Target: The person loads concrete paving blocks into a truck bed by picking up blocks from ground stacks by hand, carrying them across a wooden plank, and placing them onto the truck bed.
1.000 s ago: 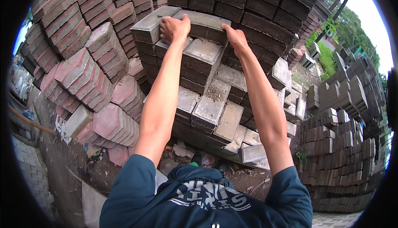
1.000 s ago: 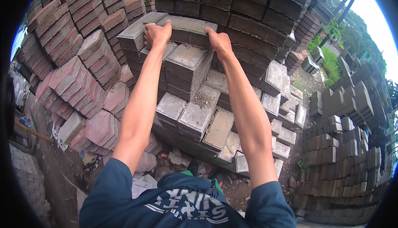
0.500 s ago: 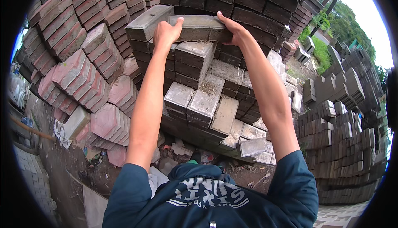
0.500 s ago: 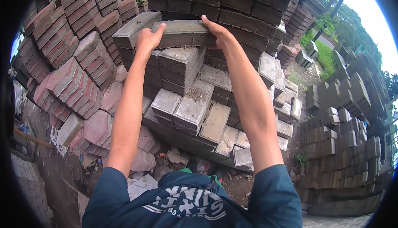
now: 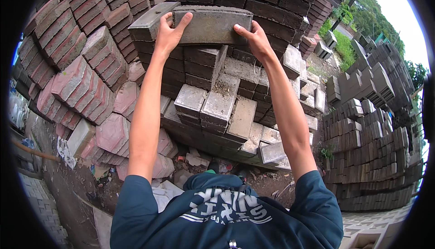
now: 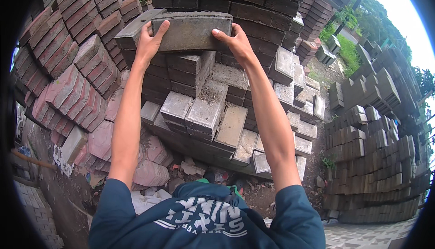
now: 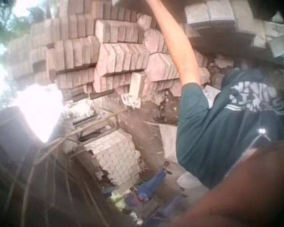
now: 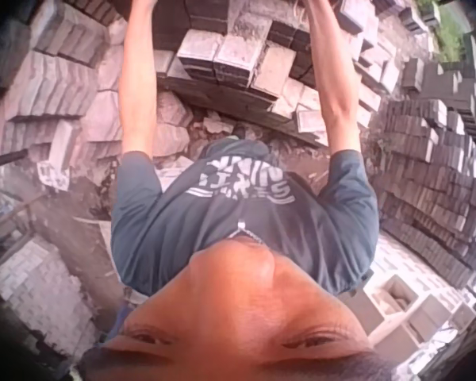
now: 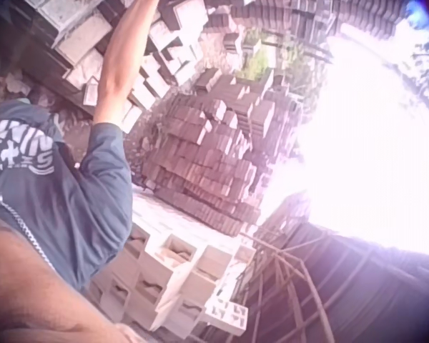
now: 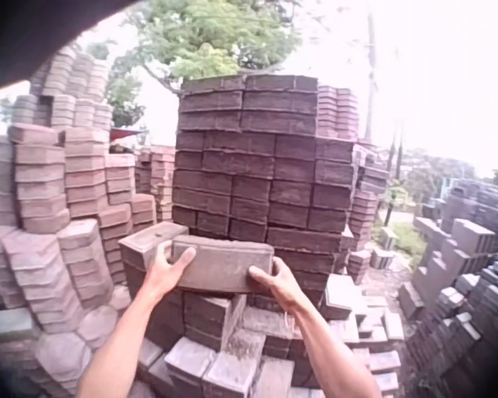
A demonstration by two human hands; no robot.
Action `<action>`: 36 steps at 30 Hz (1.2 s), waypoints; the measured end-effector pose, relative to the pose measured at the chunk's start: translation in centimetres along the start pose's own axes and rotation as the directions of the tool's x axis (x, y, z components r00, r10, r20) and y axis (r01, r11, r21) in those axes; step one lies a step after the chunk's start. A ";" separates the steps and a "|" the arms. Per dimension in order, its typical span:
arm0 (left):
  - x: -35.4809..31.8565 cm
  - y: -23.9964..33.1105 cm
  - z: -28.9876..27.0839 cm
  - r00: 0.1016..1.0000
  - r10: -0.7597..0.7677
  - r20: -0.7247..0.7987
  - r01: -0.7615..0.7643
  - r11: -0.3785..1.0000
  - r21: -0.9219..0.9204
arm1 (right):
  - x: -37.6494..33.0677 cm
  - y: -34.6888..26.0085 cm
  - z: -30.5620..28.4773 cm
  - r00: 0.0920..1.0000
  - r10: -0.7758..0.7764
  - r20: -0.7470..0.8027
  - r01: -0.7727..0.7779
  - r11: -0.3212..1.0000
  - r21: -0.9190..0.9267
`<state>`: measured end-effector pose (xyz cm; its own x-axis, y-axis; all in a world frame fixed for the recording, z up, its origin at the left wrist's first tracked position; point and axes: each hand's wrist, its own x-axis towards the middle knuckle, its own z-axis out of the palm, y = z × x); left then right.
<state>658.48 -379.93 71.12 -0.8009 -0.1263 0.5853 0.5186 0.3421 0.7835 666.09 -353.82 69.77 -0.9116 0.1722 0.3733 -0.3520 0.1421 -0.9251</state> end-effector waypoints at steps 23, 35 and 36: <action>-28.2 12.8 8.8 0.690 -0.027 0.723 0.334 0.898 -0.286 | -37.4 1.3 -14.9 0.787 0.269 -0.556 -0.165 0.959 0.231; -55.0 5.6 18.6 -0.504 -0.419 0.755 0.240 0.772 0.588 | -63.1 9.4 -20.0 -0.199 0.815 -0.544 -0.722 0.253 0.644; -58.8 3.7 18.3 -0.407 -0.496 0.767 0.232 0.756 0.612 | -63.5 9.8 -20.2 -0.225 0.778 -0.587 -0.793 0.204 0.574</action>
<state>702.01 -354.23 35.83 -0.1611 0.5962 -0.7865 0.0234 0.7990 0.6009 724.85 -343.65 38.39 0.0558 0.6438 -0.7631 0.5291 -0.6672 -0.5242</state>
